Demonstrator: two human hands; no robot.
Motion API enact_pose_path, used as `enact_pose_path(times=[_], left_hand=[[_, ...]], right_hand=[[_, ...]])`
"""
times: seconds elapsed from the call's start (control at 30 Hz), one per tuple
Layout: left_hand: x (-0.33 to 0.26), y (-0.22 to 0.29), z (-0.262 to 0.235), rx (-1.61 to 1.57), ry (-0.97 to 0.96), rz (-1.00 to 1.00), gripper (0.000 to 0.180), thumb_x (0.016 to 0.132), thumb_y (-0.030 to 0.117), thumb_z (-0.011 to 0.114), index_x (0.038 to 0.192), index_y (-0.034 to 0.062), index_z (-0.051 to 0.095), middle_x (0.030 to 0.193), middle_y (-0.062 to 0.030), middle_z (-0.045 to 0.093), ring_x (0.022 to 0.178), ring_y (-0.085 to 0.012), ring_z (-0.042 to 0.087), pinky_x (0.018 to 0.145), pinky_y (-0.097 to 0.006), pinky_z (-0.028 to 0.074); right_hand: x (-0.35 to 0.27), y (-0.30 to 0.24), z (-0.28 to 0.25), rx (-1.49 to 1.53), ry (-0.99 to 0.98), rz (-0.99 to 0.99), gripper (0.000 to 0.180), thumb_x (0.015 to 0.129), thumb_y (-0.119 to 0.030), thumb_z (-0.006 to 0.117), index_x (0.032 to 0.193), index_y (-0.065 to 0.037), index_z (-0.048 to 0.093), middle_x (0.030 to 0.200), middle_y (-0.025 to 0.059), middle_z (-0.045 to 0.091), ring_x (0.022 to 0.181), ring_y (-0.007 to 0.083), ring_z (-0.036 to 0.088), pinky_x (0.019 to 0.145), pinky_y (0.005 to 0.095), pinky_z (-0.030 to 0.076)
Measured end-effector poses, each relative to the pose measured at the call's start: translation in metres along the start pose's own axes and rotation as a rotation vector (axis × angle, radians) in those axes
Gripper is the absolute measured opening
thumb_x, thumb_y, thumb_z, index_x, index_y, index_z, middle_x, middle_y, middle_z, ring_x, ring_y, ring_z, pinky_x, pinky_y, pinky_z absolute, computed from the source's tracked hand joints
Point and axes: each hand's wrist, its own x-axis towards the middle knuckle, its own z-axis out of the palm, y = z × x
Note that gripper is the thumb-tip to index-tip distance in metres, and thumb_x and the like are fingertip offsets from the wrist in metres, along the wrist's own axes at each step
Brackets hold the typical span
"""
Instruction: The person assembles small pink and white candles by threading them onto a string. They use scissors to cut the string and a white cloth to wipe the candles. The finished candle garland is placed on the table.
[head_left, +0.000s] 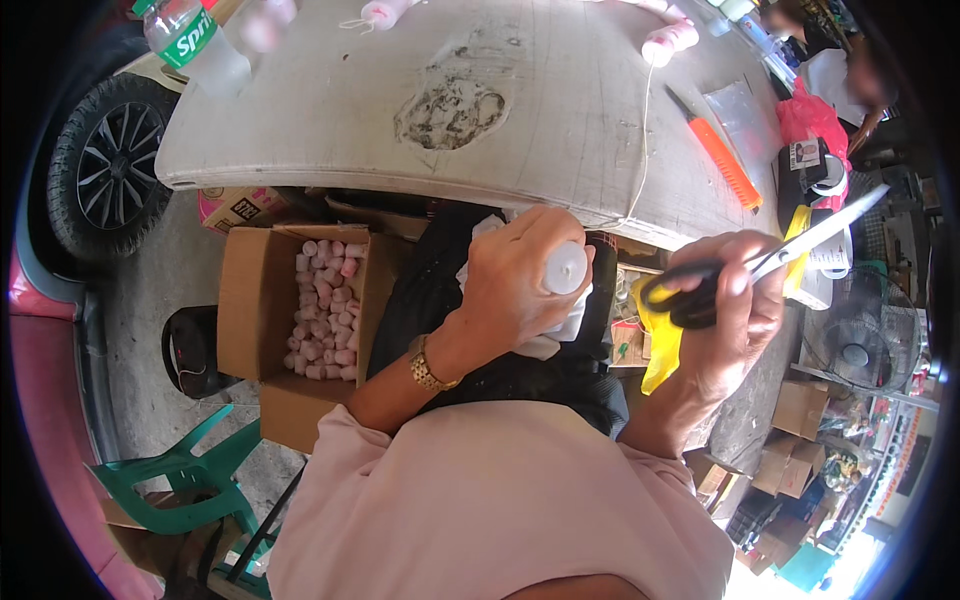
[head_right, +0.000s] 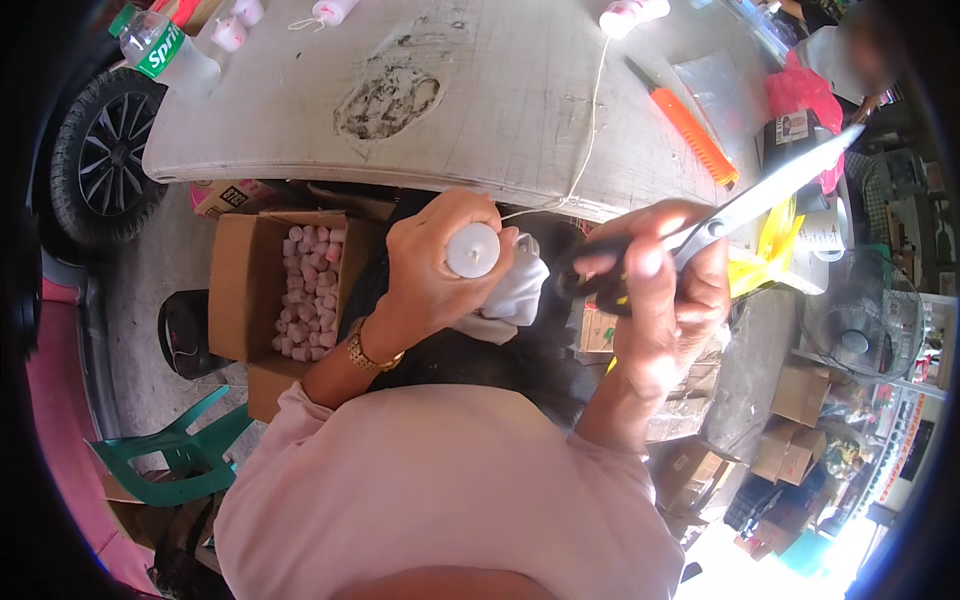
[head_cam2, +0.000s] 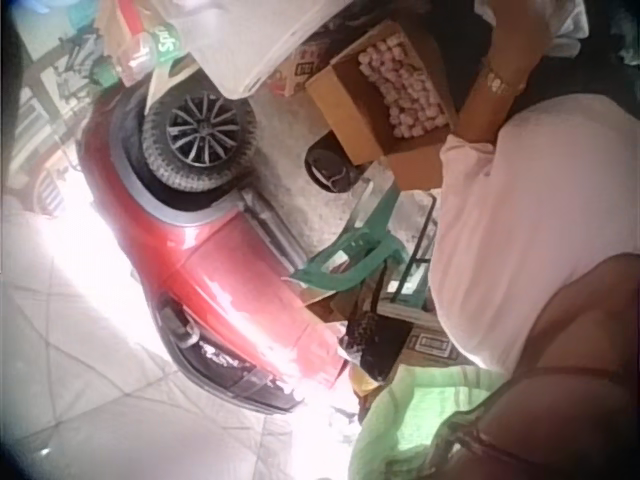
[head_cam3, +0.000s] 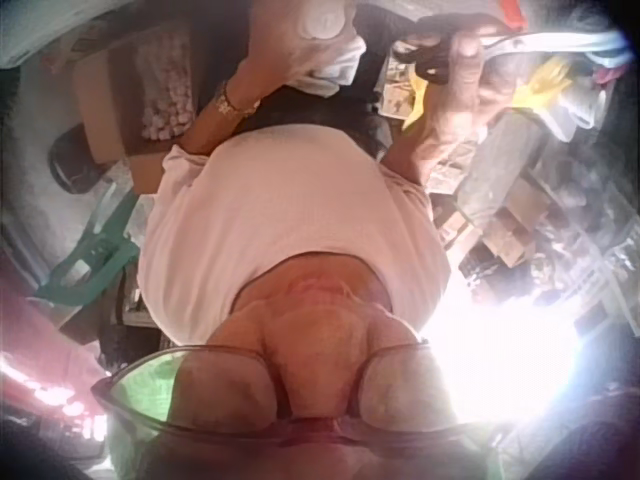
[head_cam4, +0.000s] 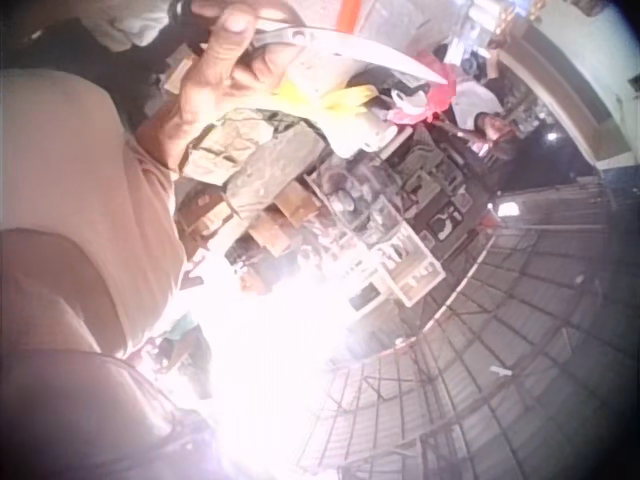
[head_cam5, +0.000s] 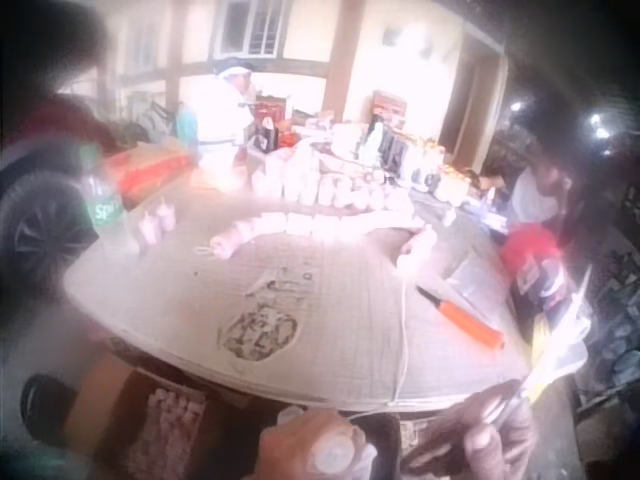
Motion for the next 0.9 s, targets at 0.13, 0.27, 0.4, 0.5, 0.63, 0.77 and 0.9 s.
enact_pose_path(times=[0.13,0.27,0.4,0.5,0.63,0.77,0.9], left_hand=[[0.001,0.004,-0.004,0.052,0.021,0.041,0.025,0.068,-0.006,0.078,0.079,0.0027,0.057,0.072,-0.0078,0.058,0.061,-0.0221,0.058,0.077,-0.035,0.057],[0.003,0.006,-0.013,0.042,0.046,0.038,0.027,0.067,-0.007,0.079,0.081,0.0027,0.057,0.073,-0.0069,0.058,0.06,-0.0196,0.057,0.082,-0.038,0.057],[0.002,0.008,-0.021,0.111,0.05,0.074,0.028,0.068,-0.005,0.08,0.083,0.003,0.058,0.073,-0.0072,0.059,0.062,-0.0206,0.059,0.084,-0.04,0.057],[-0.002,0.011,-0.018,0.245,0.028,0.131,0.026,0.072,0.001,0.08,0.085,0.0036,0.058,0.073,-0.0077,0.058,0.064,-0.0234,0.06,0.084,-0.042,0.056],[-0.005,0.01,-0.019,0.444,-0.077,0.11,0.023,0.077,0.009,0.076,0.088,0.0037,0.056,0.075,-0.0084,0.058,0.067,-0.0274,0.06,0.083,-0.043,0.056],[-0.008,0.007,-0.019,0.554,-0.152,0.109,0.022,0.077,0.008,0.072,0.088,0.0031,0.054,0.075,-0.0089,0.054,0.067,-0.0289,0.058,0.078,-0.042,0.056],[-0.008,0.006,-0.018,0.605,-0.181,0.093,0.018,0.075,0.011,0.067,0.081,0.0052,0.05,0.074,-0.009,0.051,0.066,-0.028,0.058,0.079,-0.044,0.056]], right_hand=[[-0.016,0.013,-0.006,0.094,-0.196,0.275,0.012,0.09,-0.004,0.065,0.099,0.002,0.06,0.079,0.0101,0.063,0.068,0.0165,0.063,0.061,0.0273,0.055],[-0.032,0.011,-0.01,0.284,-0.341,0.479,0.009,0.089,0.005,0.063,0.098,0.003,0.062,0.086,0.0103,0.062,0.073,0.0161,0.064,0.06,0.0263,0.053],[-0.031,0.017,-0.004,0.026,-0.409,0.31,0.015,0.08,0.013,0.063,0.09,0.001,0.066,0.092,0.0091,0.058,0.077,0.0163,0.061,0.061,0.0277,0.047],[-0.03,0.025,0.007,-0.31,-0.333,0.075,0.023,0.07,0.012,0.067,0.089,-0.002,0.068,0.098,0.0077,0.056,0.079,0.0144,0.058,0.066,0.0269,0.047],[-0.032,0.03,0.023,-0.537,-0.263,-0.062,0.032,0.063,0.012,0.067,0.091,-0.004,0.068,0.096,0.0081,0.058,0.08,0.0197,0.059,0.068,0.0309,0.048],[-0.03,0.033,0.03,-0.724,-0.254,-0.192,0.036,0.056,0.007,0.071,0.09,-0.006,0.067,0.094,0.0055,0.059,0.078,0.0226,0.059,0.068,0.0343,0.048],[-0.028,0.034,0.031,-0.875,-0.284,-0.304,0.038,0.052,0.001,0.075,0.088,-0.007,0.067,0.095,0.0031,0.06,0.077,0.0223,0.058,0.069,0.0331,0.045]])
